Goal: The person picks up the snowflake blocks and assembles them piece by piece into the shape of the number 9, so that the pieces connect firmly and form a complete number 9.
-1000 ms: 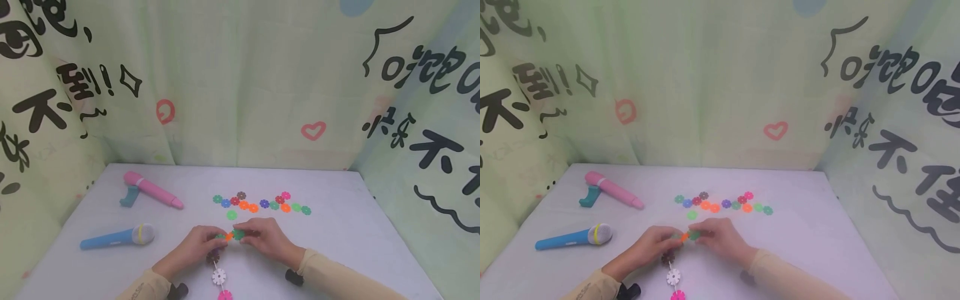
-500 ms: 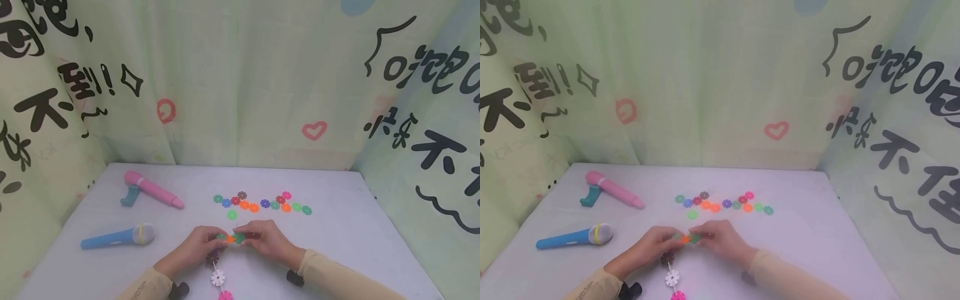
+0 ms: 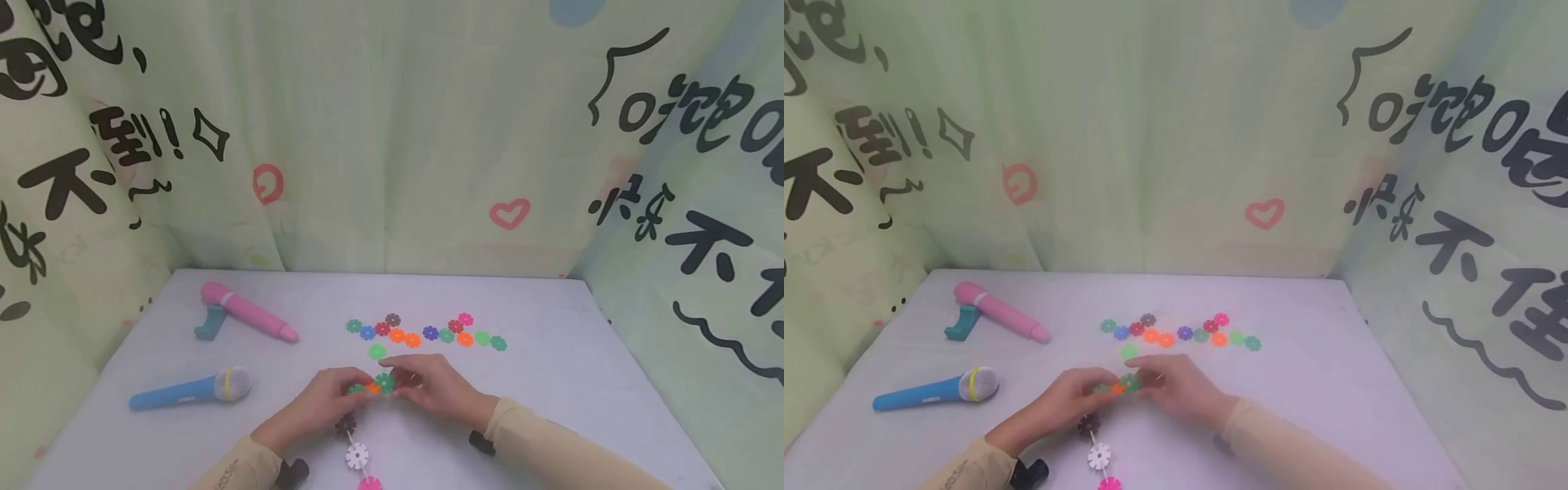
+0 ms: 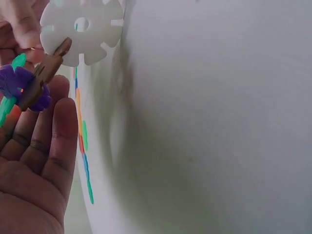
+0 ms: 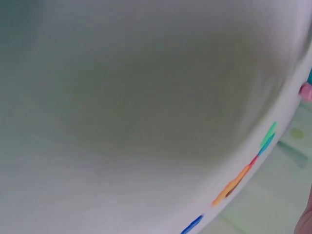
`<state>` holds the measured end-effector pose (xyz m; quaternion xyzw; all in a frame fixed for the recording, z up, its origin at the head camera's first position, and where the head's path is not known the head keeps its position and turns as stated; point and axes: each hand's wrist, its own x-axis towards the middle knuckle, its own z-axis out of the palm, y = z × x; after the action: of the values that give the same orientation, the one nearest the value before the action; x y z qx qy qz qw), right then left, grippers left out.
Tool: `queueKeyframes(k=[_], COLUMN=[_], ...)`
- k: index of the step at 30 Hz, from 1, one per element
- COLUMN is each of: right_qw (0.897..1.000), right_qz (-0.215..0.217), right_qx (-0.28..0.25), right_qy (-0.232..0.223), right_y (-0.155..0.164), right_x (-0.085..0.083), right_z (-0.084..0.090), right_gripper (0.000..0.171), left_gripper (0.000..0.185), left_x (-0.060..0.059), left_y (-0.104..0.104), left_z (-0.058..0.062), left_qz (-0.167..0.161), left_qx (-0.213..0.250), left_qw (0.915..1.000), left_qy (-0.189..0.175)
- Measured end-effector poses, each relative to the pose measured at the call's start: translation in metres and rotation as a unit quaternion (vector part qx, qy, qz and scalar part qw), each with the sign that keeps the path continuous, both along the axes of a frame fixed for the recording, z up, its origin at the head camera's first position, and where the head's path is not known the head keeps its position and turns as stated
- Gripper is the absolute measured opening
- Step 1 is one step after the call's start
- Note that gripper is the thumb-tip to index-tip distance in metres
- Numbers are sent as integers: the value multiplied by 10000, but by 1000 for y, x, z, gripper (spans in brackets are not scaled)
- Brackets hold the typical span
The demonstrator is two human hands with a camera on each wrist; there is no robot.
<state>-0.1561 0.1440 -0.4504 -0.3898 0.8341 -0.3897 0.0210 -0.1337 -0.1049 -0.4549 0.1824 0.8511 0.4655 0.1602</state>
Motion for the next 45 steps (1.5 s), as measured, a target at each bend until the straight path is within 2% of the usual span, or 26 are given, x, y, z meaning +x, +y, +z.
queueKeyframes(k=[3, 7, 11, 16, 18, 20, 24, 31, 34, 40, 45], right_qw=[9987, 9917, 9853, 9679, 9610, 9591, 9607, 9646, 9706, 9814, 9836], right_qz=[-356, -882, -891, -1051, -1152, -1145, -1090, -1033, -963, -916, -1017], right_qx=[352, 859, 1372, 2242, 2484, 2565, 2531, 2303, 2013, 1233, 750], right_qy=[-70, -378, -492, -426, -397, -349, -322, -767, -900, -1154, -1284], right_y=[4, 3, -6, -22, -27, -29, -28, -23, -19, -10, -1], right_x=[-14, -34, -49, -53, -52, -51, -53, -55, -50, -35, -25], right_z=[-6, -10, -16, -16, -13, -12, -11, -11, -11, -2, 5], right_gripper=[43, 36, 43, 46, 43, 39, 31, 30, 27, 23, 25], left_gripper=[28, 28, 30, 31, 32, 32, 30, 24, 22, 24, 24], left_x=[0, 0, 0, 1, 2, 2, 2, 2, 1, 0, 0], left_y=[-3, -6, -7, -7, -7, -7, -8, -10, -10, -10, -11], left_z=[0, 2, 2, 4, 5, 6, 7, 7, 5, 4, 4], left_qz=[119, 130, 33, -16, -19, -19, 11, 130, 144, 180, 231], left_qx=[-58, 6, 45, 123, 115, 94, 92, 256, 258, 194, 287], left_qw=[9999, 9998, 9999, 9999, 9999, 9999, 10000, 9992, 9989, 9994, 9992], left_qy=[-13, -130, -119, -71, -77, -28, 21, 262, 354, 241, 142])
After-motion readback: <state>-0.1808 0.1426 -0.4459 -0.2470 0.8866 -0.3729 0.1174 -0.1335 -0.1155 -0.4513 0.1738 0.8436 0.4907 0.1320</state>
